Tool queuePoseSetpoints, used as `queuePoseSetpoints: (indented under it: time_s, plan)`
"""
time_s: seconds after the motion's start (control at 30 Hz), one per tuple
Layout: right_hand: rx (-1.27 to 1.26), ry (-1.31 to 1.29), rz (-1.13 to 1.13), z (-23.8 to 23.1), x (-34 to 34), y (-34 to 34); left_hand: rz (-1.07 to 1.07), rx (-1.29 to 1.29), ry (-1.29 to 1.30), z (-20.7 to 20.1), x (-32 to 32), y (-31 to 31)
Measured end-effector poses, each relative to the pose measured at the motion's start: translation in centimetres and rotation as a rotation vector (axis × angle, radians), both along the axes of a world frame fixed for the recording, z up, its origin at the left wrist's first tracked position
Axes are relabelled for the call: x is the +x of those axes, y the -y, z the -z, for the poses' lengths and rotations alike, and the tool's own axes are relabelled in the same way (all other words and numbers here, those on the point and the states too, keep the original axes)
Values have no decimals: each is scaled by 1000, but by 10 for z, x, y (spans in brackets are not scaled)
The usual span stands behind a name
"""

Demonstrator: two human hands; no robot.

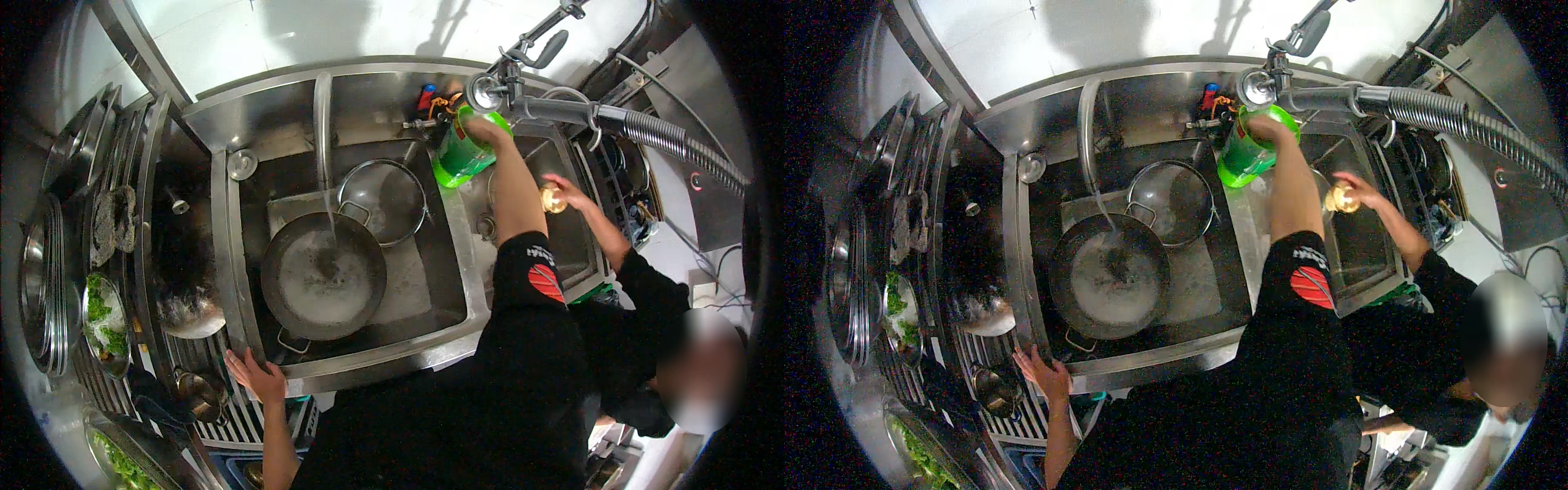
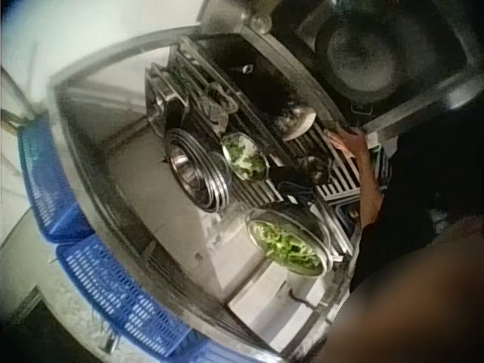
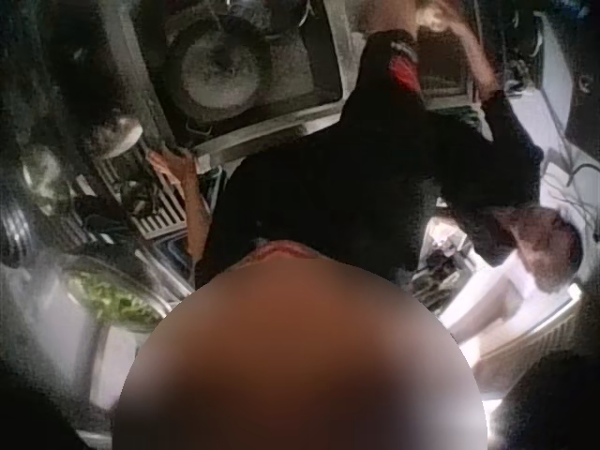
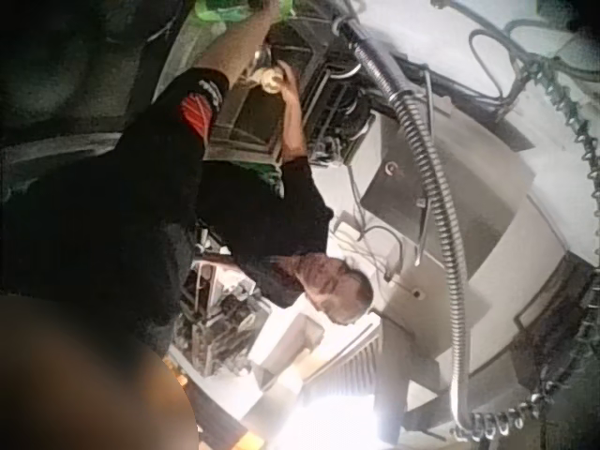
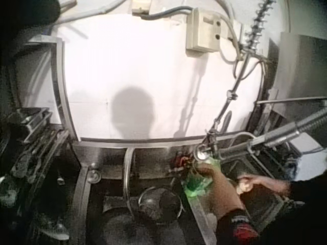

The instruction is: The person scrubs a large metal pot with a sponge and soap, rinses it thoroughly under running water, and then pours liquid from one pot into another on the stove. The person handles multiple pots and uses a handheld spray nozzle to rinse the interior and exterior surfaces.

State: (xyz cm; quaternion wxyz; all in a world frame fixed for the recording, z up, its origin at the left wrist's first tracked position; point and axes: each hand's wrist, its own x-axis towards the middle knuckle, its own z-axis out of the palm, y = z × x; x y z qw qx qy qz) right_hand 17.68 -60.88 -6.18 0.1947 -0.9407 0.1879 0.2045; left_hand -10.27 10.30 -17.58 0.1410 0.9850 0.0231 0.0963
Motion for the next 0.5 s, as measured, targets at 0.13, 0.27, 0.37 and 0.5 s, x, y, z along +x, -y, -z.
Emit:
queuePoseSetpoints:
  time_s: [0.13, 0.27, 0.37, 0.5]
  plan:
    - [792, 313, 260, -18, -22, -3, 2, 18, 19, 2, -3, 0]
    - [803, 567, 284, -78, -57, -102, -80, -125, -103, 26, -11, -14]
    - [920, 465, 13, -62, -91, -175, -33, -5, -78, -5, 2, -3]
    - [574, 297, -436, 72, -92, -245, -11, -27, -72, -4, 4, -3]
